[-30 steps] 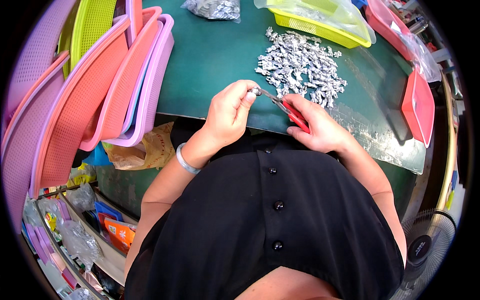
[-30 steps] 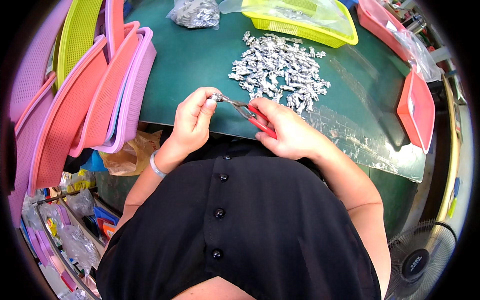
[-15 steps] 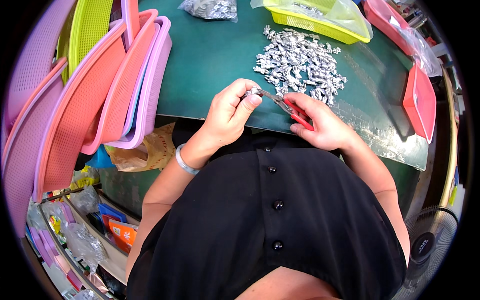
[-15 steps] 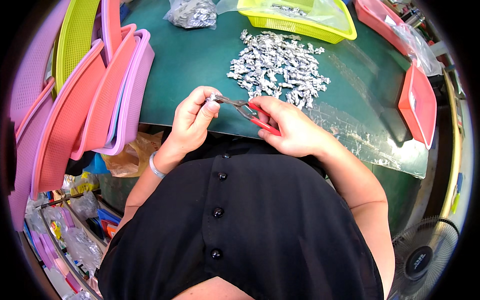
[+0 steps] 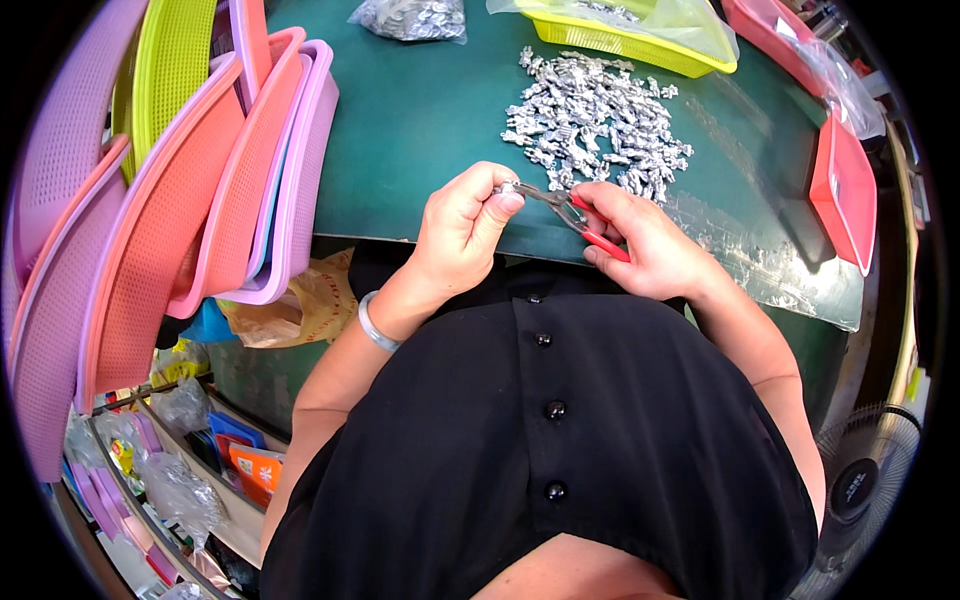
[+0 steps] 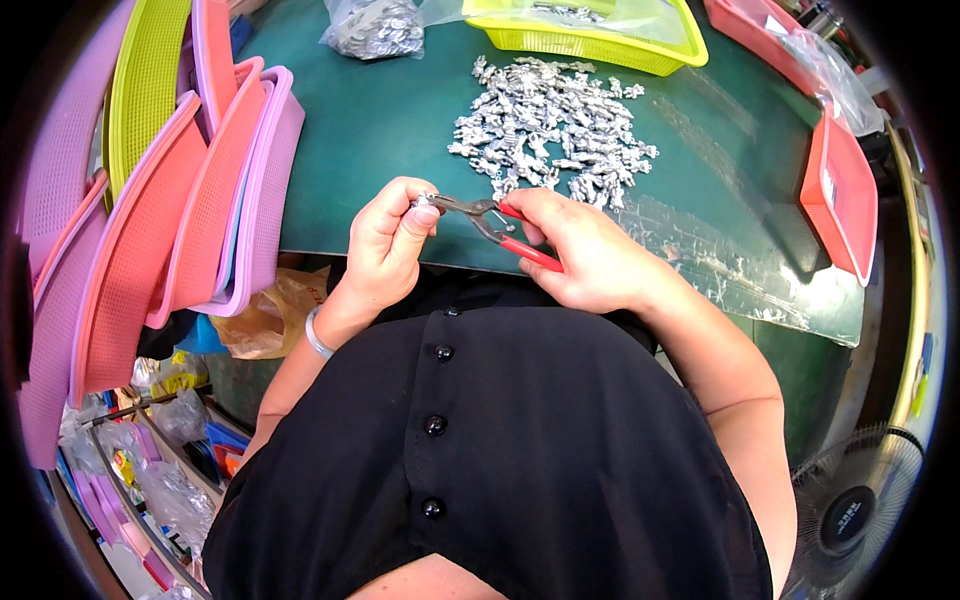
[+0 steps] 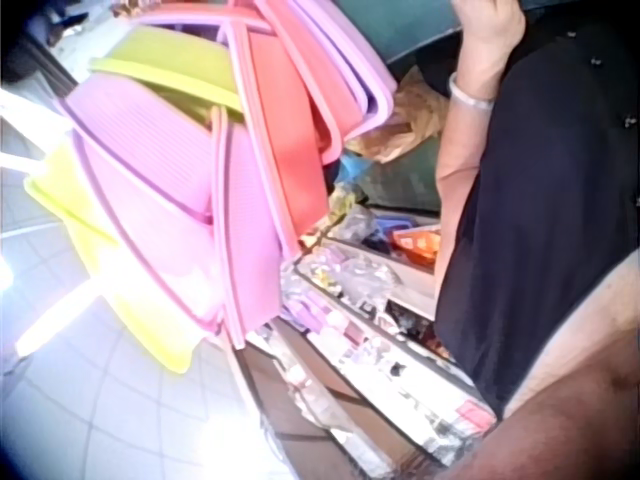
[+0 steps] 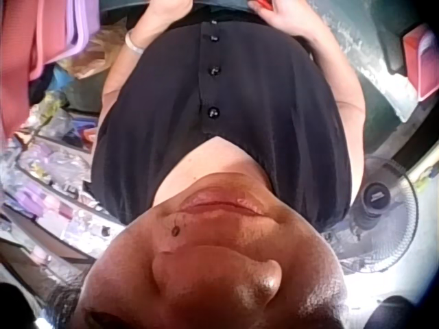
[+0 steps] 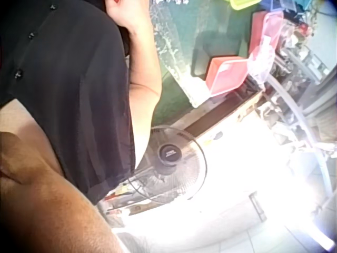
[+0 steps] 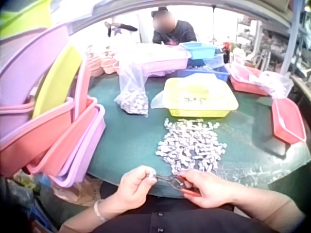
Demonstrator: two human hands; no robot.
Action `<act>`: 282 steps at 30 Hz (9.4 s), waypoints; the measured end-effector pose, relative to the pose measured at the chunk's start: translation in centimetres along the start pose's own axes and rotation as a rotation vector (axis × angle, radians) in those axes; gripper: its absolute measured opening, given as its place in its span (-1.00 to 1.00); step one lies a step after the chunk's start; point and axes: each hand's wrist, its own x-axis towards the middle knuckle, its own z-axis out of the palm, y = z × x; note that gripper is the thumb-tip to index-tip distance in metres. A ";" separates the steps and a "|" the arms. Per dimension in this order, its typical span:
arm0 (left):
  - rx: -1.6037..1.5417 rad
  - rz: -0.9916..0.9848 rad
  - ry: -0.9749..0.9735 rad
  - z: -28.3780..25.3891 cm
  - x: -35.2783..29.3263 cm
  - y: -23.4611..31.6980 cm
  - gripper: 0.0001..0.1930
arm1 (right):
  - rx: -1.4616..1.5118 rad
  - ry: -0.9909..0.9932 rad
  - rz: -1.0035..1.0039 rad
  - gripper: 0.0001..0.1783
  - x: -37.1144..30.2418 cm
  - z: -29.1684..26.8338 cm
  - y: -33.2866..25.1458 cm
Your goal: The person sits at a green workbench and assembles small silver metal components. They pick up individual pieces, link them together by hand, and occasionally use red-handled pliers to secure the connections. The assembled units are placed into a yellow plastic basket on the table.
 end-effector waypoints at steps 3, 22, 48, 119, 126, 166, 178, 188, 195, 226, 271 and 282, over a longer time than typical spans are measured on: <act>0.044 0.011 0.010 0.2 -0.1 0.0 -0.83 | -0.047 -0.035 0.012 -0.45 0.1 -0.2 -0.1; 0.247 0.242 -0.123 0.1 0.8 0.8 -0.86 | -0.073 -0.116 0.046 -0.57 -0.1 -1.4 0.4; 0.482 0.307 -0.394 0.9 -0.5 1.2 -0.79 | -0.273 -0.323 -0.149 -0.59 -0.5 -3.3 1.8; 0.594 0.330 -0.602 -0.6 5.0 3.3 -0.83 | -0.430 -0.185 -0.180 -0.61 0.4 -6.8 2.5; 0.601 0.294 -0.627 -0.7 5.2 3.3 -0.84 | -0.475 -0.147 -0.233 -0.63 0.5 -6.8 2.6; 0.327 0.395 -0.407 0.7 2.9 2.0 -0.93 | -0.335 -0.221 -0.235 -0.65 0.9 -5.8 2.8; 0.348 0.424 -0.357 0.3 3.3 2.1 -0.92 | -0.235 -0.288 -0.130 -0.64 1.1 -5.9 2.1; 0.351 0.417 -0.360 0.2 3.4 2.0 -0.91 | -0.280 -0.226 -0.200 -0.64 1.1 -5.7 2.7; 0.342 0.393 -0.336 0.2 3.4 2.1 -0.91 | -0.197 -0.260 -0.130 -0.66 1.0 -5.4 2.3; 0.272 0.442 -0.056 -1.1 0.3 1.0 -0.86 | -0.417 -0.135 -0.102 -0.64 1.9 -2.0 -2.2; 0.200 0.283 0.034 -1.2 0.2 -0.2 -0.87 | -0.328 -0.121 -0.064 -0.69 3.2 -1.7 -1.6; 0.288 0.288 0.005 -1.4 0.0 -0.3 -0.87 | -0.335 -0.143 0.014 -0.70 3.7 -1.2 -1.5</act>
